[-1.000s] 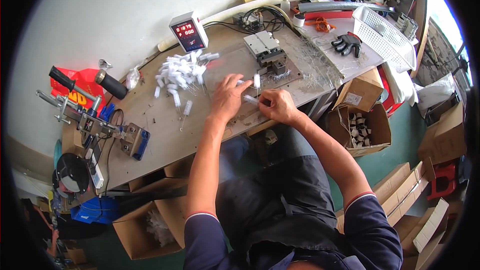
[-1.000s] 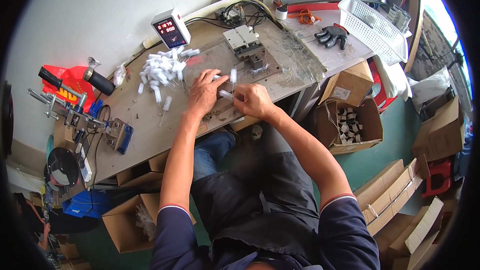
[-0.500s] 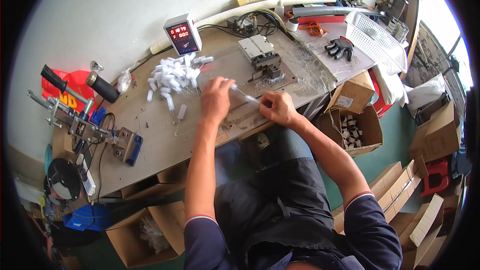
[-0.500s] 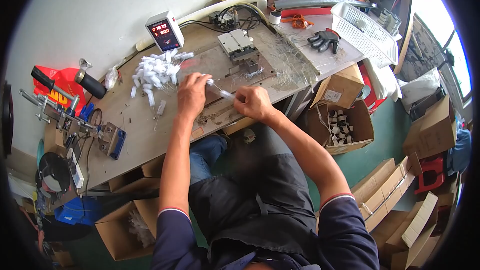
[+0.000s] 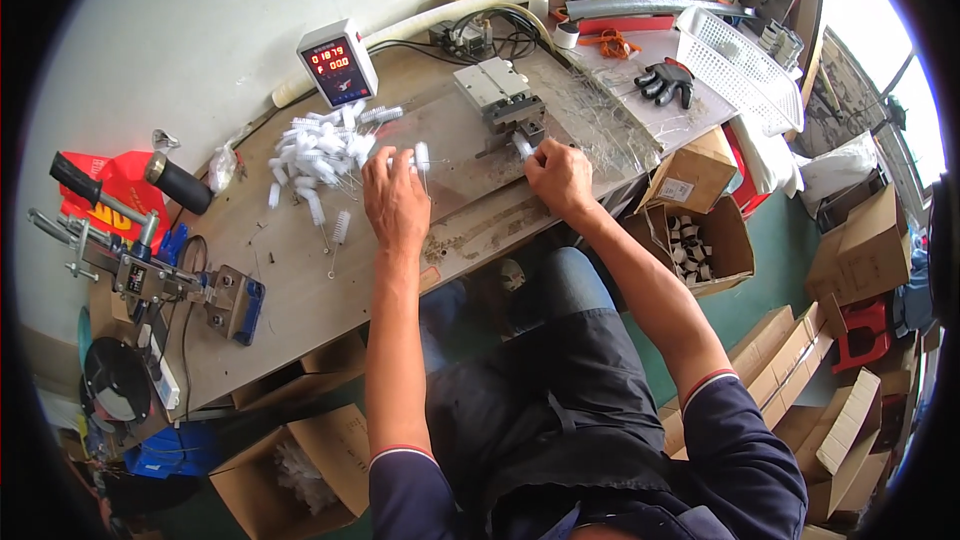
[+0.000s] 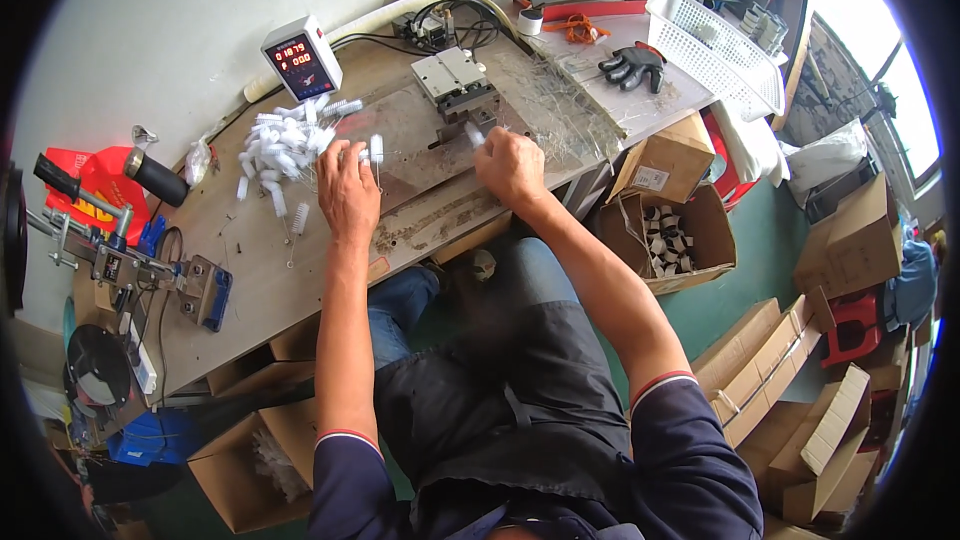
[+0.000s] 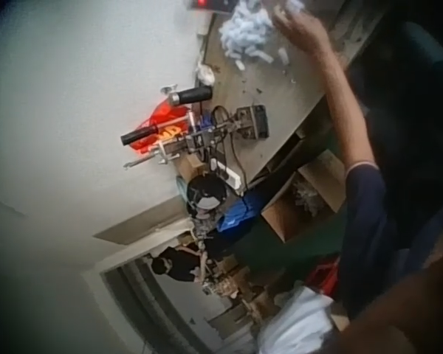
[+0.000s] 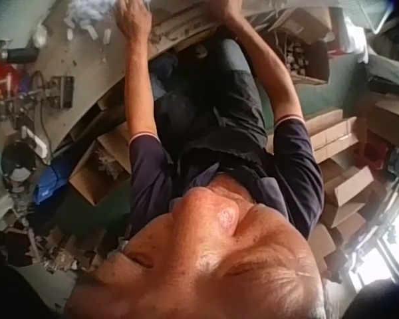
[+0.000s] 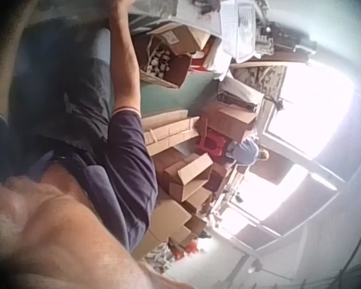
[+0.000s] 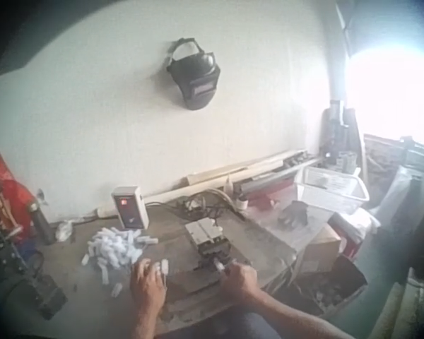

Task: Manually assemble and test small plastic pump sprayer components using a mechanical press and manual manipulation.

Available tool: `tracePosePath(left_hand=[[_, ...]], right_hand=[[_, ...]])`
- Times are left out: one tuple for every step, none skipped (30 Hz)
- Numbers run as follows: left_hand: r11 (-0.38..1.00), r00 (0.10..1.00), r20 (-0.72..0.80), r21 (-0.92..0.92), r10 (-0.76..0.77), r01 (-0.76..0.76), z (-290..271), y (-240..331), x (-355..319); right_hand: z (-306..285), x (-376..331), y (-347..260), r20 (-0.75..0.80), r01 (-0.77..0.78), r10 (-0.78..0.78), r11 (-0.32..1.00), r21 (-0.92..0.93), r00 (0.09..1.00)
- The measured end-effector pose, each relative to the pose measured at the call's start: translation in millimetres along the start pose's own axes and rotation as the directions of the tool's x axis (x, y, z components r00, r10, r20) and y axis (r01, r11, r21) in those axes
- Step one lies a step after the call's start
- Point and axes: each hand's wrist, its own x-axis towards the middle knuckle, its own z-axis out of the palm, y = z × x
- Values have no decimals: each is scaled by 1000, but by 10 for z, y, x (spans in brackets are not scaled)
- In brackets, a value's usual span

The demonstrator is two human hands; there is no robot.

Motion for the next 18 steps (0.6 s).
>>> tracePosePath(left_hand=[[1000, 1000, -7, 2, -1, 1, -1, -10, 4], [1000, 1000, -14, 3, -2, 2, 0, -18, 4], [1000, 1000, -13, 0, -8, 8, 3, -21, -3], [1000, 1000, -15, -10, -20, 20, 2, -22, -4], [999, 999, -18, -20, -33, 32, 1, -22, -5], [999, 999, -17, -24, -39, 38, 2, -27, -4], [998, 999, -12, -33, -50, 49, 8, -34, -3], [997, 998, -7, -43, -60, 60, 13, -42, -1], [997, 998, -6, -46, -66, 66, 17, -49, 2], [994, 996, 4, -71, -85, 85, 21, -54, 3], [990, 995, 13, -95, -103, 104, 24, -55, 2], [989, 994, 14, -98, -108, 109, 25, -53, 1], [989, 994, 11, -101, -107, 107, 28, -57, 2], [989, 994, 9, -104, -105, 105, 28, -59, 1], [989, 994, 8, -106, -108, 108, 25, -57, -5], [992, 996, 2, -90, -91, 91, 25, -57, -8], [994, 997, -5, -75, -75, 74, 25, -57, -11], [994, 997, -5, -76, -76, 75, 25, -57, -13]], right_hand=[[19, 15, -16, 10, -21, 21, 1000, -21, 1000], [37, 30, -33, 15, -20, 20, 999, -26, 1000], [55, 43, -49, 14, -32, 33, 999, -34, 999], [69, 56, -64, 11, -45, 45, 998, -41, 999], [75, 66, -74, 16, -43, 44, 998, -47, 999], [79, 75, -84, 26, -68, 69, 996, -56, 997], [88, 80, -84, 35, -92, 95, 994, -65, 995], [96, 87, -83, 39, -91, 94, 993, -71, 995], [100, 94, -82, 27, -105, 106, 993, -58, 994], [101, 94, -80, 16, -118, 119, 992, -45, 993], [101, 92, -79, 19, -117, 118, 992, -50, 993], [98, 91, -78, 16, -131, 131, 991, -32, 991], [97, 93, -84, 12, -144, 144, 989, -13, 989], [94, 89, -89, 14, -142, 143, 990, -16, 990], [89, 79, -95, 13, -146, 146, 989, -8, 989], [87, 82, -93, 10, -149, 149, 989, 2, 989], [86, 89, -89, 10, -148, 148, 989, 0, 989], [87, 93, -84, 17, -154, 154, 988, -4, 988]])
